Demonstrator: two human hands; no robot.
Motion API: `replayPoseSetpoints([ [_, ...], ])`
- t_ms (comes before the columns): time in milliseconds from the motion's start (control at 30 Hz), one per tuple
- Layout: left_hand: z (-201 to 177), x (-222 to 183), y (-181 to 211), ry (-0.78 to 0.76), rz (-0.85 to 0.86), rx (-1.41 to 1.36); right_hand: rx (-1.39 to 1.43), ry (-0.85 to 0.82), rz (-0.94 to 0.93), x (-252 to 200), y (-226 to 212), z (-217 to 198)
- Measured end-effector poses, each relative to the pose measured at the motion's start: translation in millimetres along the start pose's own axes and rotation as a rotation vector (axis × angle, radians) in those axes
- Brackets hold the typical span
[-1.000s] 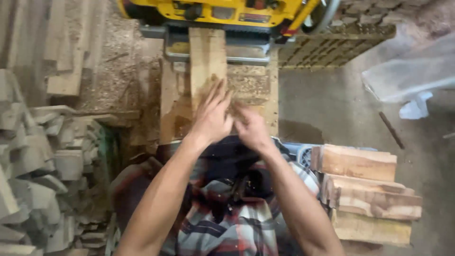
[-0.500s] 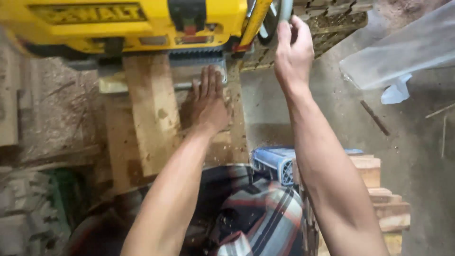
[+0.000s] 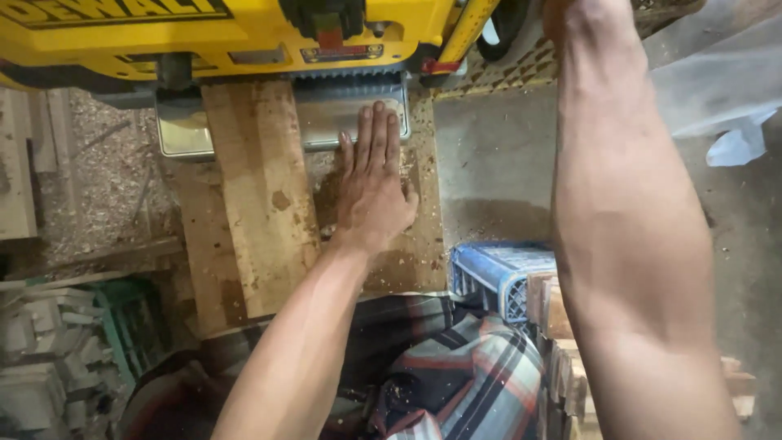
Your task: Feeding wooden boards into a thickness planer and stacking the finished pieces in a crate.
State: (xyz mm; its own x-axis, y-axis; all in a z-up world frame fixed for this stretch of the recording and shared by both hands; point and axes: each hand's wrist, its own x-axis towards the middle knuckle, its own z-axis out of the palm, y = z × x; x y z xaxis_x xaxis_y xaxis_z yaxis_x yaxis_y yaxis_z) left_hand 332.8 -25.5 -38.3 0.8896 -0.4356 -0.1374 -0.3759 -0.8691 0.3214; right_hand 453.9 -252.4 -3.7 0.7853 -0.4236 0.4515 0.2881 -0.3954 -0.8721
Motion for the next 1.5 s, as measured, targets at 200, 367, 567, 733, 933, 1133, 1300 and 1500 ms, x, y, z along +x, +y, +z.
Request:
replayPoseSetpoints([
  [200, -4, 2, 0, -0.053, -0.025, 0.027, 0.052, 0.026, -0.095, -22, -9, 6],
  [367, -2, -5, 1, 0.002, 0.002, -0.007, 0.096, 0.044, -0.167, -51, -9, 8],
  [567, 3, -5, 2, 0.04, -0.01, -0.023, 0.15, -0.105, -0.274, -76, 67, 13],
  [733, 1, -3, -1, 0.084, 0.042, 0.003, -0.07, 0.024, -0.264, -69, 75, 32],
  [933, 8, 0, -2, 0.041, 0.005, 0.005, -0.281, -0.229, -0.059, -75, 64, -3],
  [1133, 24, 12, -15, 0.093, 0.075, -0.114, -0.347, -0.126, 0.204, -175, 9, -8],
  [1300, 19, -5, -54, -0.067, 0.055, -0.266, -0.184, -0.453, 0.274, -272, -122, 22],
  [1500, -68, -159, -93, 0.245, 0.129, -0.25, -0.195, -0.952, 0.231, -318, -172, 40],
])
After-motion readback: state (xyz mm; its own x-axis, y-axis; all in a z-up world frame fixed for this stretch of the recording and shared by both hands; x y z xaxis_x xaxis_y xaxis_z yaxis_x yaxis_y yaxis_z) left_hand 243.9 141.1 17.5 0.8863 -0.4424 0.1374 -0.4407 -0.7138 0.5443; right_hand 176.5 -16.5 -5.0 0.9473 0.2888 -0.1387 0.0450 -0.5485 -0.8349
